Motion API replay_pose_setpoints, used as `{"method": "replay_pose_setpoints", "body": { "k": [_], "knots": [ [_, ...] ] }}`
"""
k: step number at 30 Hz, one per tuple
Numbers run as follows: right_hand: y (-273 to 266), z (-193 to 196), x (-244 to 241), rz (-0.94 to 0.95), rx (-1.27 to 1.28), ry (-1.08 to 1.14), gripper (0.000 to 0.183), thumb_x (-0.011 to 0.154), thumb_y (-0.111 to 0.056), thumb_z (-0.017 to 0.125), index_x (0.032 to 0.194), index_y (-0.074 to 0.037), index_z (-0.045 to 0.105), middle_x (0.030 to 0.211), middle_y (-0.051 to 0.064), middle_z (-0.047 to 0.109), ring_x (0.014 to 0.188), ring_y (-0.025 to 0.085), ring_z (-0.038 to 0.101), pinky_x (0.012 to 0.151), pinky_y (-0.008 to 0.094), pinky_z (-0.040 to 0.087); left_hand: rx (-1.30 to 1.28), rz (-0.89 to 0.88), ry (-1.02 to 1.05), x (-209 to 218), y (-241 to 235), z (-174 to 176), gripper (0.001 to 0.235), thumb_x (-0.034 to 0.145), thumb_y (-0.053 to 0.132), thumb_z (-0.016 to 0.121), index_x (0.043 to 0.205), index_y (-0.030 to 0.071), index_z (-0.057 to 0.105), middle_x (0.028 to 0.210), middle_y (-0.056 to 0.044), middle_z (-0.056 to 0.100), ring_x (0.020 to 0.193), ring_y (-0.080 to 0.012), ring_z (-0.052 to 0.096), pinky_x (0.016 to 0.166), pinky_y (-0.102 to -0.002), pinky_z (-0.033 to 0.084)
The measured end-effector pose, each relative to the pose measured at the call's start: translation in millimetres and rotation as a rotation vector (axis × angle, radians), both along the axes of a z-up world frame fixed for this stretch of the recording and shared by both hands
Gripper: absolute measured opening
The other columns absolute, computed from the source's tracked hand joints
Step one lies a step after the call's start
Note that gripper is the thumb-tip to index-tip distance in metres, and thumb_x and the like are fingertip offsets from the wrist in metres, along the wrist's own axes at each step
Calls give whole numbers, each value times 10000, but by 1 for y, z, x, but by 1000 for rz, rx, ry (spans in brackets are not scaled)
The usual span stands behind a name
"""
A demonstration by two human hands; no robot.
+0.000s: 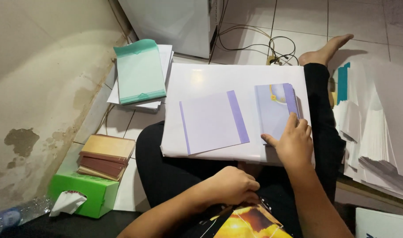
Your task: The person sits on the floor and folds a light green paper cover around a stack of pages, then folds a purple paper cover around another stack. The person smooths the folded covers and places them on a white board.
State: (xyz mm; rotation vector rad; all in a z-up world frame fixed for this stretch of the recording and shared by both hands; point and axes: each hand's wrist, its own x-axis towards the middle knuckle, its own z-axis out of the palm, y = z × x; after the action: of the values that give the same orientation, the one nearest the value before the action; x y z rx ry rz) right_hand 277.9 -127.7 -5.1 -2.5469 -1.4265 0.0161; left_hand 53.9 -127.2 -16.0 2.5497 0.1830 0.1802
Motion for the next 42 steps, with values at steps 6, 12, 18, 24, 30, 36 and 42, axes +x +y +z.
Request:
{"method": "replay_pose_setpoints", "body": {
  "k": [6, 12, 18, 24, 30, 36, 42],
  "knots": [
    [7, 48, -16, 54, 107, 274, 849, 846, -114, 717, 1557, -83, 255, 1444, 292, 467, 1225, 488, 533, 961, 574, 463, -442, 200, 27, -22, 27, 43, 307, 946, 395, 665, 806, 122, 643, 670, -52, 651, 585, -213, 601, 580, -361, 450],
    [21, 13, -91, 598, 594, 123, 700, 783, 120, 601, 1467, 20, 491, 1166, 278, 641, 1025, 431, 680, 850, 471, 573, -836, 862, -299, -45, 98, 19, 445, 1034, 496, 468, 921, 144, 716, 742, -63, 726, 670, -186, 703, 677, -344, 563],
    [36, -60, -154, 922, 297, 113, 702, 724, -206, 830, 1346, -36, 552, 1124, 157, 633, 1020, 321, 695, 847, 358, 587, -636, 1139, -163, -70, 151, -22, 273, 890, 376, 707, 974, 118, 742, 822, -98, 763, 709, -237, 742, 639, -329, 550],
    [41, -13, -119, 816, 385, 140, 544, 952, -486, 631, 1305, -72, 644, 1200, 146, 641, 1123, 318, 638, 921, 415, 503, -484, 1274, -112, -80, 152, -38, 304, 834, 316, 756, 1007, 67, 752, 839, -150, 765, 829, -332, 770, 668, -382, 594],
    [40, -24, -90, 730, 158, 112, 799, 805, -592, 744, 1398, -87, 567, 1482, 195, 483, 1404, 375, 441, 1125, 514, 365, -323, 1340, -156, -70, 123, 9, 615, 919, 196, 638, 1481, 62, 426, 1063, -314, 737, 1029, -479, 714, 880, -570, 576],
    [40, -21, -86, 654, 16, 139, 972, 683, -649, 832, 1445, -127, 528, 1590, 244, 371, 1514, 425, 287, 1209, 577, 227, 64, 1312, -231, -68, 130, -28, 469, 886, 141, 603, 1351, 97, 643, 1071, -195, 755, 969, -377, 721, 841, -457, 564],
    [39, -39, -78, 591, 1, 208, 1089, 576, -648, 902, 1460, -145, 513, 1646, 269, 249, 1521, 463, 233, 1235, 550, 185, 242, 1358, -186, -66, 132, -51, 367, 845, 237, 642, 1198, 177, 724, 854, -40, 653, 866, -281, 627, 809, -406, 473]
  ]
}}
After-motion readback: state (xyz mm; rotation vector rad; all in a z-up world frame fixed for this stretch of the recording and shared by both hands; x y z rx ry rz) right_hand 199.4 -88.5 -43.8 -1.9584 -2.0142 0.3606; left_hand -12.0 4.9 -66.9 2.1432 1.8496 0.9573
